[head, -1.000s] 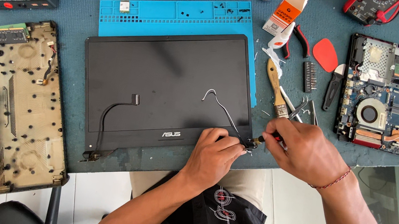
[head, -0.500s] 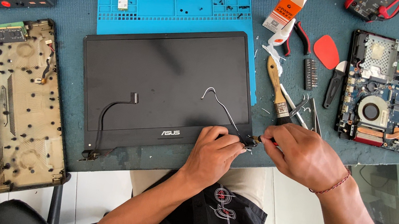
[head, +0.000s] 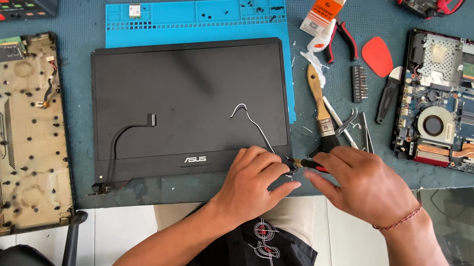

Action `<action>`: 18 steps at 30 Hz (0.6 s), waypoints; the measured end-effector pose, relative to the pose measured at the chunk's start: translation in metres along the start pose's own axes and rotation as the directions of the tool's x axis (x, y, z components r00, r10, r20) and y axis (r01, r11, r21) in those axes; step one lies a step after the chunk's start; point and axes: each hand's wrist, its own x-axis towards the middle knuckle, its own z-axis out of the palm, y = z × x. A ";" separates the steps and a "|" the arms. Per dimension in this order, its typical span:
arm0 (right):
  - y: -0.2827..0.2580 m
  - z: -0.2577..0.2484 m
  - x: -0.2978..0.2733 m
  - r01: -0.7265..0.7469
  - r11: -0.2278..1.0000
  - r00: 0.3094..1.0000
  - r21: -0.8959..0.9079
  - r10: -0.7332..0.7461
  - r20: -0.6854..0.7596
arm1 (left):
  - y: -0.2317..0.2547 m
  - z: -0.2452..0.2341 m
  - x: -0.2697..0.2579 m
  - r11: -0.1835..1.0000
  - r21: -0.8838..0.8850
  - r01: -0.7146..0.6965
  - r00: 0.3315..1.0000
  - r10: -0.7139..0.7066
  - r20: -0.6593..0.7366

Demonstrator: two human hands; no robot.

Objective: The person uses a screwdriver to remove screws from the back of a laptop screen. They then use a plastic pry tool to separate the screen bezel from the frame, working along the edges to release the clips.

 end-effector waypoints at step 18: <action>-0.005 0.032 -0.027 -0.049 0.989 0.982 -0.139 0.023 -0.187 | 0.004 0.037 0.000 0.994 0.105 -0.019 0.983 0.038 -0.177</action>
